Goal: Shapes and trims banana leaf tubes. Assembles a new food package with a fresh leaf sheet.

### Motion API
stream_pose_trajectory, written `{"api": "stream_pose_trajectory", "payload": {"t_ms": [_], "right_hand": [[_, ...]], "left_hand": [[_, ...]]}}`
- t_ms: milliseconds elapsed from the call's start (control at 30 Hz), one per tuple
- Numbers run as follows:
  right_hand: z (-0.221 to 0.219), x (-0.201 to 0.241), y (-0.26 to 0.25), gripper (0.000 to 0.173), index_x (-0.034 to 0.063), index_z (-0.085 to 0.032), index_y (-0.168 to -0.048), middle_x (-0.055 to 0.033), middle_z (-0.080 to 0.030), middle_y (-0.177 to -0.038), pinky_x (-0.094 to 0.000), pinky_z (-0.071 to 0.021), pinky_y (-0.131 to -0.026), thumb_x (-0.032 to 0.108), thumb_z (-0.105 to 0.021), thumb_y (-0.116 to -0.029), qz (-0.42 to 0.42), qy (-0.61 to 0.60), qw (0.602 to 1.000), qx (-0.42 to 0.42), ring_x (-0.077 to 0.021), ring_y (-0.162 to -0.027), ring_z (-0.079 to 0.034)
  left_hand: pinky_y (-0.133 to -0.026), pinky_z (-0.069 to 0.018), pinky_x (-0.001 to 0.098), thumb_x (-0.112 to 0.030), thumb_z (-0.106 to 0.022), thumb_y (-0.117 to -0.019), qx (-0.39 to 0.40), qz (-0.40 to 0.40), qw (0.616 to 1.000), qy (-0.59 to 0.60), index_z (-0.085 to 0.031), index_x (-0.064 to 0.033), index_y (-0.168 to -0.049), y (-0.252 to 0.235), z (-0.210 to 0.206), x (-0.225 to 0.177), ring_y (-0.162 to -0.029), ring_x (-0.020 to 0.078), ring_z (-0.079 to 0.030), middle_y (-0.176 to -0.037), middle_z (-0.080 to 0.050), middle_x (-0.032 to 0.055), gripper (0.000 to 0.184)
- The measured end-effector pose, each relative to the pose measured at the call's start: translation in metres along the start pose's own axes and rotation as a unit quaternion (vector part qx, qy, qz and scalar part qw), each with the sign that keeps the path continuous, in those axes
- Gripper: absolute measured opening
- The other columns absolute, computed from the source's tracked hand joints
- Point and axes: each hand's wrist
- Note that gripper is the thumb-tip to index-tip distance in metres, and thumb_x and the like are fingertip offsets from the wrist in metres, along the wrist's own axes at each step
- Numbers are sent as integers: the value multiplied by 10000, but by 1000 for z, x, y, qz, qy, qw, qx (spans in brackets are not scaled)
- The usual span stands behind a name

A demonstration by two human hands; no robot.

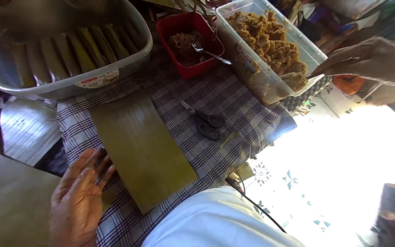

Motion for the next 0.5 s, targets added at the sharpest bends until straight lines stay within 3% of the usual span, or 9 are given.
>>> {"api": "stream_pose_trajectory", "payload": {"t_ms": [67,100,167,200,267,300,400,500], "right_hand": [[-5,0,5,213,57,-761,-1007,-74,-724,-936,-340,-542,-748,-64,-600,-937,-37,-32,999,-18,-115,-791,-635],[-9,2,6,205,47,-761,-1000,-84,-714,-921,-332,-530,-738,-78,-610,-937,-51,-39,998,-29,-118,-777,-619],[-17,11,9,180,50,-756,-1005,-104,-711,-939,-410,-525,-786,-61,-625,-948,-83,-21,996,-37,-170,-826,-630],[-21,20,12,154,59,-759,-1017,-126,-716,-932,-497,-513,-783,-22,-638,-966,-97,8,994,-39,-231,-832,-642],[-32,38,18,130,87,-770,-1054,-191,-707,-901,-679,-455,-735,73,-653,-999,-113,77,990,-46,-390,-819,-645],[-38,43,22,137,103,-770,-1069,-200,-704,-887,-701,-444,-701,116,-645,-1014,-113,98,987,-54,-423,-798,-641],[-56,49,34,152,56,-742,-1100,-205,-665,-841,-618,-444,-620,93,-618,-1021,-70,80,989,-100,-381,-685,-591],[-70,51,32,176,11,-714,-1137,-194,-691,-939,-506,-500,-729,37,-597,-1008,-70,-10,988,-139,-259,-744,-602]], "left_hand": [[-731,-613,231,-104,-426,-1046,0,5,1000,-18,-541,-75,-1370,-2,-3,1,-893,83,-733,-1087,-742,-18,345],[-654,-583,184,-99,-456,-1034,-2,0,999,-38,-553,-73,-1361,-4,-4,3,-801,45,-711,-1009,-741,-35,342],[-563,-499,132,-92,-509,-986,7,-17,996,-89,-561,-73,-1361,-8,-6,6,-683,-9,-630,-900,-700,-75,379],[-539,-476,122,-85,-529,-965,11,-25,994,-107,-568,-77,-1352,-9,-7,6,-645,-23,-604,-866,-689,-91,390],[-521,-469,114,-60,-550,-934,17,-30,991,-127,-566,-74,-1343,-10,-12,3,-615,-37,-594,-848,-689,-107,409],[-514,-473,115,-51,-557,-930,21,-26,991,-132,-561,-71,-1342,-11,-14,3,-611,-34,-598,-856,-686,-103,413],[-490,-473,120,-64,-569,-924,32,-22,988,-148,-538,-60,-1358,-15,-18,3,-597,-27,-601,-856,-683,-86,435],[-461,-445,131,-98,-588,-944,26,-17,982,-185,-535,-63,-1374,-17,-22,2,-575,-20,-573,-833,-659,-73,435]]}}
Point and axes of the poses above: each hand's wrist, its own y-axis away from the middle knuckle, its own z-axis out of the back of the hand, x = y × z
